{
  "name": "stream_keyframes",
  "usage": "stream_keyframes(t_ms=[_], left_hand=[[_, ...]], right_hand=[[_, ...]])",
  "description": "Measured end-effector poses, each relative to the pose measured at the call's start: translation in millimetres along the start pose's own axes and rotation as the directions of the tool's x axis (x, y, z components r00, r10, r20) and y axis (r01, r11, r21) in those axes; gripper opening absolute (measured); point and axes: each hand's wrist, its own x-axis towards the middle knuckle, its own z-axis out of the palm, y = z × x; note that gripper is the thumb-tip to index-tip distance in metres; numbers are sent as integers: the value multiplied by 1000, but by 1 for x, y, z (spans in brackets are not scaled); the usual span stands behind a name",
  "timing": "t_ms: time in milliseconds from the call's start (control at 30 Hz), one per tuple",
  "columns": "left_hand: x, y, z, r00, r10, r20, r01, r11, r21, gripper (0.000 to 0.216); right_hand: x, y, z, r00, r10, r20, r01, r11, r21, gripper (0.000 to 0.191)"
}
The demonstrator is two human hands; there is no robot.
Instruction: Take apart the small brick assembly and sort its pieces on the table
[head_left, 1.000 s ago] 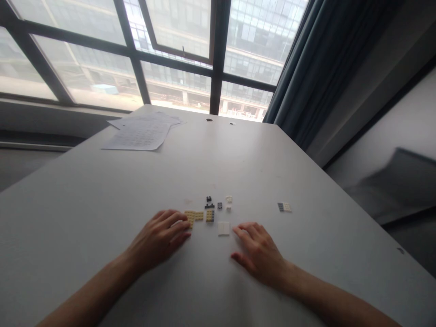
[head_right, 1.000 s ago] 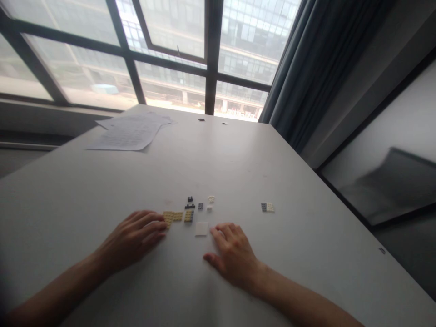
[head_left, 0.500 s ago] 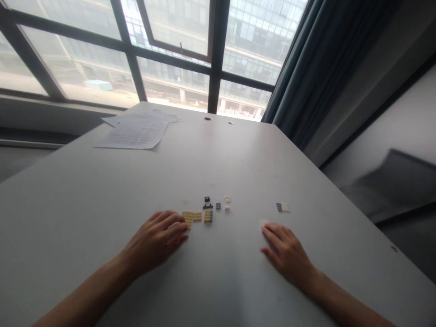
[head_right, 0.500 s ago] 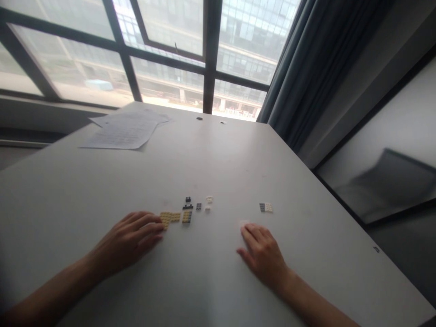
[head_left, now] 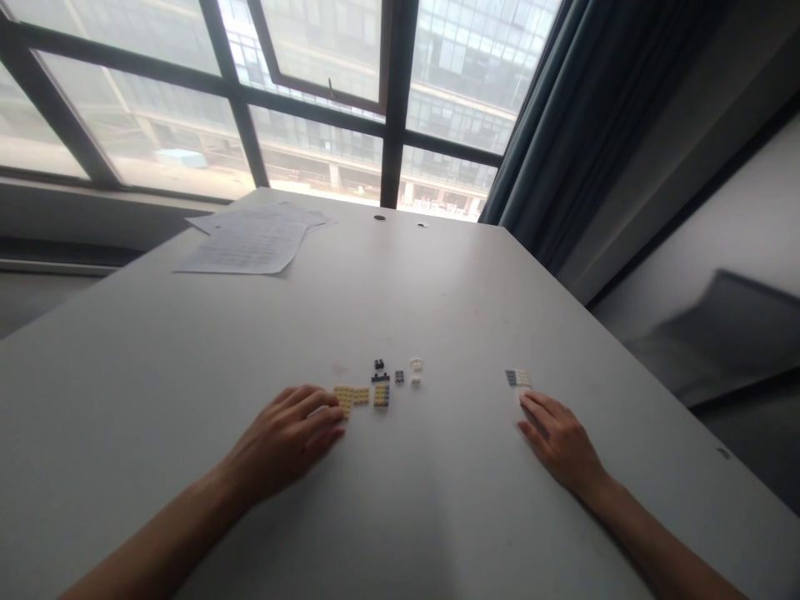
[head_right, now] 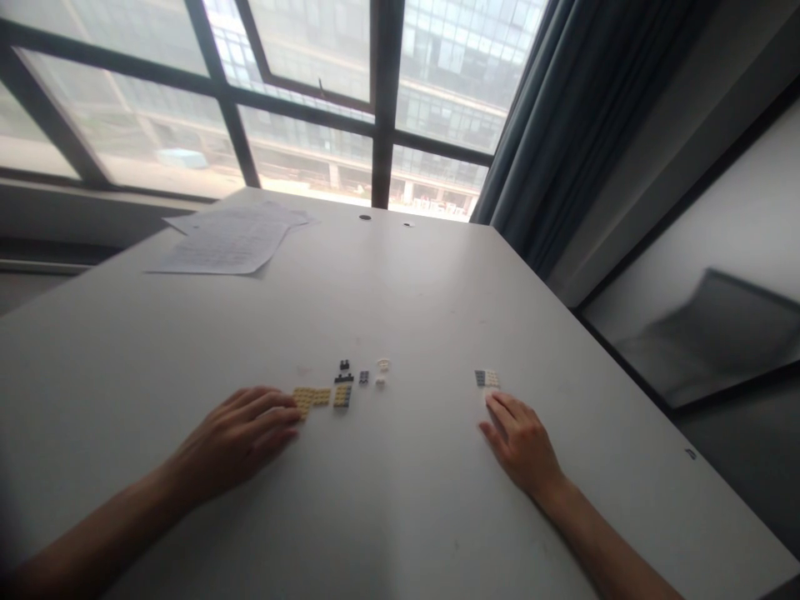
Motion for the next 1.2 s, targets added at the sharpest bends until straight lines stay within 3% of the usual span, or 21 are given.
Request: stream_keyframes(t_ms=[367, 567, 700, 800, 1000, 1200], left_hand=[[2, 4, -2, 1000, 0, 1, 0, 1000, 8, 12], [0, 3, -1, 1000, -15, 16, 15, 1000, 20, 17], [-2, 0, -1, 999, -27, 46, 25, 999, 42, 27], [-2, 0, -2, 997, -30, 67, 28, 999, 41, 30], [-2, 0, -2, 996, -38, 84, 35, 999, 28, 29], [-2, 0, -1, 995, -29, 96, 28, 999, 20, 28]], right_hand=[[3, -7, 1, 996, -9, -87, 11, 1000, 23, 42], [25, -64, 1, 988, -148, -47, 153, 979, 138, 41], [55, -103, 4, 973, -229, 13, 220, 947, 236, 44], [84, -116, 10, 964, -259, 60, 233, 932, 276, 44], [129, -106, 20, 906, -409, 104, 347, 862, 370, 33], [140, -91, 26, 864, -475, 168, 342, 797, 498, 29]])
